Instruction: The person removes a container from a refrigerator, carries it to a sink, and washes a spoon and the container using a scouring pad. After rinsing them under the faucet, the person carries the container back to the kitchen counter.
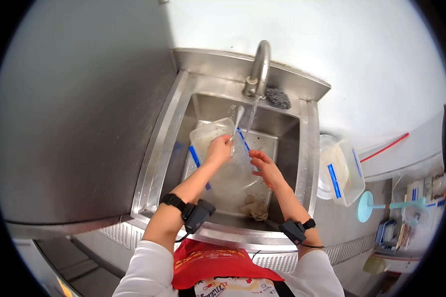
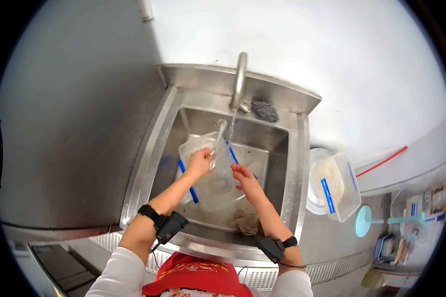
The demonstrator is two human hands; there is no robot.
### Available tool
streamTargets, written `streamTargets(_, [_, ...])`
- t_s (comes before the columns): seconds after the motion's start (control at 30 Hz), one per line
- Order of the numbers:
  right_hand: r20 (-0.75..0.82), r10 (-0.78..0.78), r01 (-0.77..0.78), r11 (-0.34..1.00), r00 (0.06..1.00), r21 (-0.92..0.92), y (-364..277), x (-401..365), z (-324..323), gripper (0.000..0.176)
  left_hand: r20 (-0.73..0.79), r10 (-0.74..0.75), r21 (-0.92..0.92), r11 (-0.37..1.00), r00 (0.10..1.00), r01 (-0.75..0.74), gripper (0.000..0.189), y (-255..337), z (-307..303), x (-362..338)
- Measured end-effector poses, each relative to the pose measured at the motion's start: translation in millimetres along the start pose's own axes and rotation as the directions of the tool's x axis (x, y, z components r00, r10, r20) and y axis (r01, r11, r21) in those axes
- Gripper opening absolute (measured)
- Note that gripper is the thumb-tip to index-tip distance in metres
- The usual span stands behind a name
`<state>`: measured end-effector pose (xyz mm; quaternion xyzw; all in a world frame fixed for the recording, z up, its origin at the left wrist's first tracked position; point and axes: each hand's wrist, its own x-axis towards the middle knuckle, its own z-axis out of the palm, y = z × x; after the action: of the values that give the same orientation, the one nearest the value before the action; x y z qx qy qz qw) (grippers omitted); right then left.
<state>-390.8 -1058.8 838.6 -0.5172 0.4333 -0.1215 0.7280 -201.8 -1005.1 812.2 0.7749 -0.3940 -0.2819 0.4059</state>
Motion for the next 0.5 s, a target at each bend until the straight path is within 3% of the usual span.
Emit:
streamTargets(0.03, [-0.017, -0.092, 0.086, 0.973, 0.996, -0.214, 10, 3, -2, 0.036, -0.014, 0.167, 0.334, 0.930, 0.986, -0.153, 0.015, -15, -10, -15])
streamTargets(0.1, [0.027, -0.284, 0.243, 0.765, 0.959, -0.597, 40, 18, -4, 0.043, 0.180, 0.065, 0.667, 0.725, 0.981, -0.171, 0.020, -29, -32, -50])
streamTargets(0.13, [0.075, -0.508, 0.442, 0.655, 0.858, -0.613, 44, 21, 5, 0.048, 0.260, -0.018, 0.788, 0.582, 0.965, -0.201, 0.022, -33, -43, -67])
streamTargets(0.2, [0.246, -0.578, 0.503, 0.339, 0.778, -0.795, 35, 11, 27, 0.049, 0.289, 0.106, 0.817, 0.492, 0.952, -0.302, 0.023, -53, -57, -97])
streamTargets(0.27, [0.487, -0.579, 0.602, 0.010, 0.654, -0.798, 34, 7, 45, 0.045, 0.311, 0.196, 0.810, 0.458, 0.930, -0.367, 0.019, -65, -67, -125])
streamTargets(0.33, [0.598, -0.377, 0.702, 0.273, 0.707, -0.658, 44, 11, 55, 0.036, 0.196, 0.299, 0.696, 0.629, 0.934, -0.348, 0.015, -74, -75, -148])
streamTargets(0.4, [0.634, -0.164, 0.616, 0.506, 0.756, -0.603, 51, 2, 62, 0.029, 0.081, 0.333, 0.606, 0.732, 0.939, -0.312, 0.009, -70, -89, -172])
streamTargets(0.47, [0.581, 0.059, 0.412, 0.646, 0.812, -0.642, 53, -14, 68, 0.022, -0.098, 0.037, 0.268, 0.963, 0.994, -0.010, 0.011, -74, -107, -194])
streamTargets(0.5, [0.545, 0.091, 0.334, 0.702, 0.834, -0.628, 52, -24, 67, 0.023, -0.143, -0.124, 0.059, 0.989, 0.982, 0.134, 0.013, -79, -116, -206])
